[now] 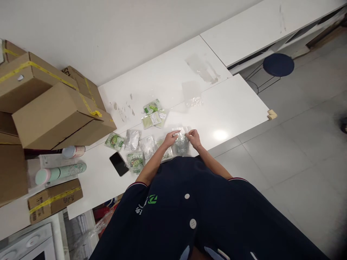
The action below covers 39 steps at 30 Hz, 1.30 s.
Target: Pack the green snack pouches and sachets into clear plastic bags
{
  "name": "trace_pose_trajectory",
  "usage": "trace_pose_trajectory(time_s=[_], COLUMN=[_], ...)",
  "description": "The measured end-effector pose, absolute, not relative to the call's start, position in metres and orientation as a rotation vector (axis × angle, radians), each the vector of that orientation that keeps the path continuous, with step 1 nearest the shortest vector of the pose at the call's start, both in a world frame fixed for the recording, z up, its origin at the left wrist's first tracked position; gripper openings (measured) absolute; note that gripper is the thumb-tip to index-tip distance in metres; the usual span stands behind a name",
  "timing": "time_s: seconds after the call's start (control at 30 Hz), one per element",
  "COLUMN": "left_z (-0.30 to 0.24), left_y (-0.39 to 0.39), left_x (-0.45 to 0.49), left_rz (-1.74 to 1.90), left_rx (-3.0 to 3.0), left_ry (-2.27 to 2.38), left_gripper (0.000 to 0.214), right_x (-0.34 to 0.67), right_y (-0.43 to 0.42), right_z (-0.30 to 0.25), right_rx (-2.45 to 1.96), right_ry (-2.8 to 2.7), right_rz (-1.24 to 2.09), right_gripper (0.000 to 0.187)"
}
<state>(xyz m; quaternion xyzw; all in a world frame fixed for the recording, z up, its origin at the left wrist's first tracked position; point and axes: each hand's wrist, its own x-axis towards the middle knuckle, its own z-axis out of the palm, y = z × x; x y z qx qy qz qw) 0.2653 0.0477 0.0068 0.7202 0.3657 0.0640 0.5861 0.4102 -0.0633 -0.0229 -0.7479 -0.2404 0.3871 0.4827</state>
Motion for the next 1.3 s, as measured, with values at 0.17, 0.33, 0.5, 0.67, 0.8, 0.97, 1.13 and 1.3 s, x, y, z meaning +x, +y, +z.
trace_pose_trajectory(time_s=[0.17, 0.33, 0.5, 0.67, 0.8, 0.97, 1.13, 1.3], left_z=[-0.002, -0.012, -0.008, -0.001, -0.001, -0.003, -0.005, -0.009], left_y=[0.045, 0.043, 0.032, 0.025, 0.034, 0.047, 0.032, 0.018], left_x=[0.253, 0.245, 0.234, 0.222, 0.232, 0.251, 0.249, 0.244], left_rz=[0.109, 0.087, -0.118, -0.125, -0.126, -0.094, -0.321, -0.342], left_rx=[1.6, 1.618, 1.865, 2.139, 2.06, 2.121, 2.424, 2.526], left_ry=[0.904, 0.845, 0.928, 0.944, 1.093, 1.261, 1.131, 1.06], left_gripper=[0.051, 0.065, 0.03, 0.026, 0.027, 0.031, 0.03, 0.027], right_x=[0.408, 0.415, 0.415, 0.394, 0.385, 0.395, 0.387, 0.386], right_y=[-0.069, -0.065, -0.067, -0.072, -0.051, -0.014, -0.017, -0.025], right_z=[-0.016, -0.012, -0.013, -0.022, -0.03, -0.031, -0.022, -0.018], right_rx=[-1.751, -1.771, -1.904, -1.811, -1.87, -2.232, -2.605, -2.504], right_ry=[-0.853, -0.915, -1.081, -0.983, -0.776, -0.913, -1.382, -1.719], right_rz=[1.013, 1.238, 1.308, 1.275, 1.164, 0.971, 0.705, 0.806], right_gripper=[0.038, 0.051, 0.016, 0.024, 0.028, 0.027, 0.027, 0.023])
